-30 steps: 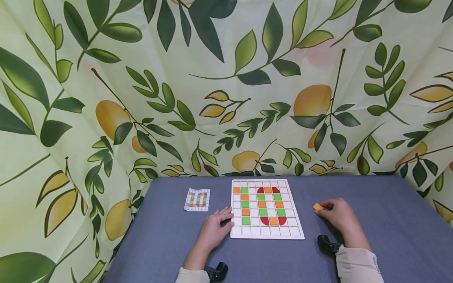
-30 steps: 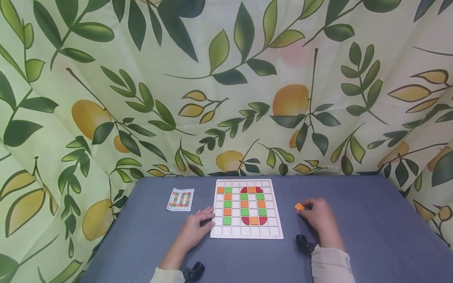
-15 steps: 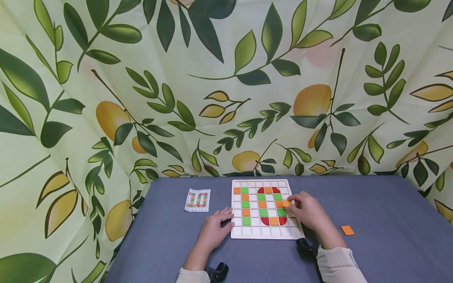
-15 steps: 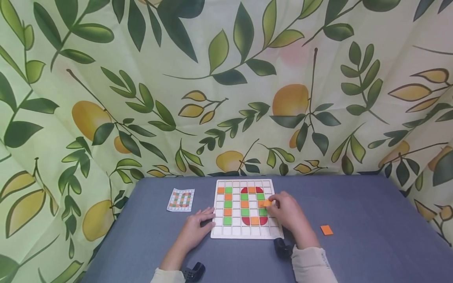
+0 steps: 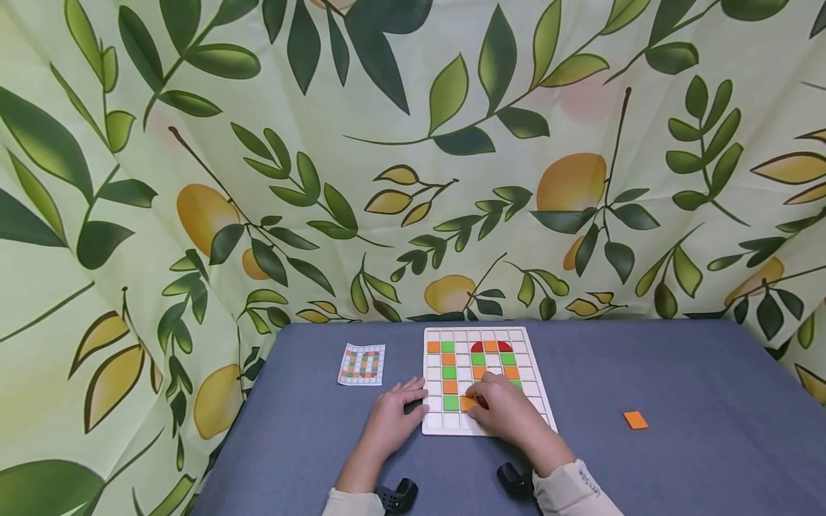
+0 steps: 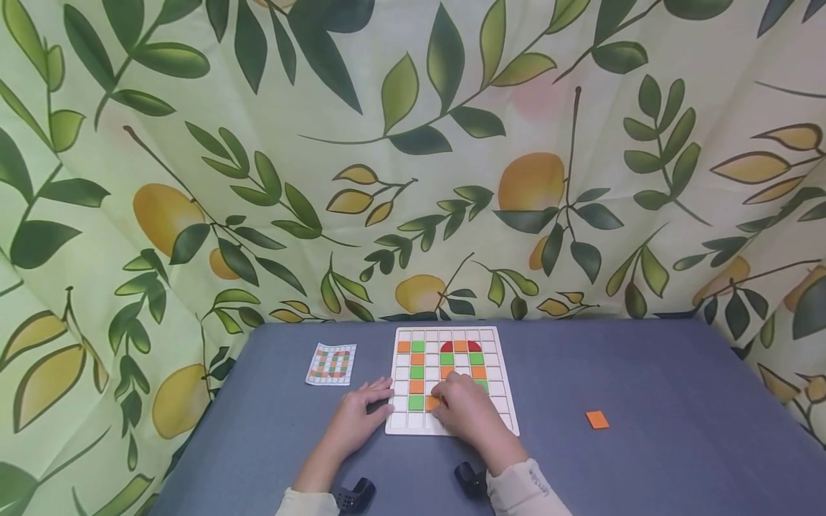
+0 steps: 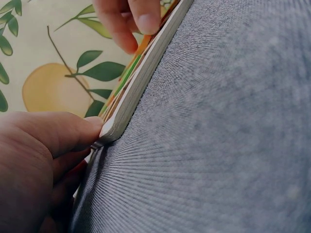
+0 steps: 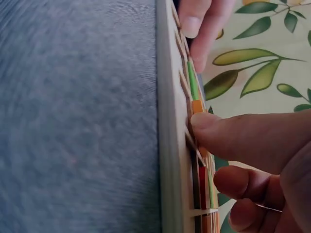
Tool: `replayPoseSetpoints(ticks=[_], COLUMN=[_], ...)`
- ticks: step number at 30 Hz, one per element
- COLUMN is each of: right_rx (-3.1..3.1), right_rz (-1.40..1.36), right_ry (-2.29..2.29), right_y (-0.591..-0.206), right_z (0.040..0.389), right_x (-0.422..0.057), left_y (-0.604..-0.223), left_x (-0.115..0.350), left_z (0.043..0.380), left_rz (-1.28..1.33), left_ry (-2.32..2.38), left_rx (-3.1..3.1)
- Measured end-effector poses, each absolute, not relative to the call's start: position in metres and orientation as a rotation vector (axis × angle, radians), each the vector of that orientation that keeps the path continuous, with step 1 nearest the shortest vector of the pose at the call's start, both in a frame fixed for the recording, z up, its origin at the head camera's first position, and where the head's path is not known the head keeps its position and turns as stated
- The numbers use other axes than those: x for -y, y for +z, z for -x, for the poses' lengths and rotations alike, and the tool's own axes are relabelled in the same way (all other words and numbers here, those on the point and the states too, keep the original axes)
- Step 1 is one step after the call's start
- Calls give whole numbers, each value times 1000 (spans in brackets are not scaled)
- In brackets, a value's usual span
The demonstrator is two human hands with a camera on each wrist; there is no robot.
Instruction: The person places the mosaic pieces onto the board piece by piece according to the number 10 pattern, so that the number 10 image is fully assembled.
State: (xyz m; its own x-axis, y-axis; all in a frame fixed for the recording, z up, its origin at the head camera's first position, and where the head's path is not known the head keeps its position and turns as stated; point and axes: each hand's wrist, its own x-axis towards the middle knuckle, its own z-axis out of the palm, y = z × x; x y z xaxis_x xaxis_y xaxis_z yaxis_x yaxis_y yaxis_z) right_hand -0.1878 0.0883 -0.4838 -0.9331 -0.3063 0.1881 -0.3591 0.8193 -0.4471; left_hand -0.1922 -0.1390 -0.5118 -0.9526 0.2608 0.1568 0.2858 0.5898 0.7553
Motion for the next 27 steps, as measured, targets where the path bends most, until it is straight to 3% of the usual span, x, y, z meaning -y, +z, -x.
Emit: replayPoseSetpoints(ticks=[19,27], right_rx=[2878,2951], right_rz=[-414,-355], right_ry=[720,852], right_y=[-489,-477], right_z=[185,189], right_x=[-83,-104], left_y=[-514,-515], left_x=[139,139], left_z=[190,190], left_rz=[472,481], left_ry=[-1321,-1315], left_rx=[2785,2774])
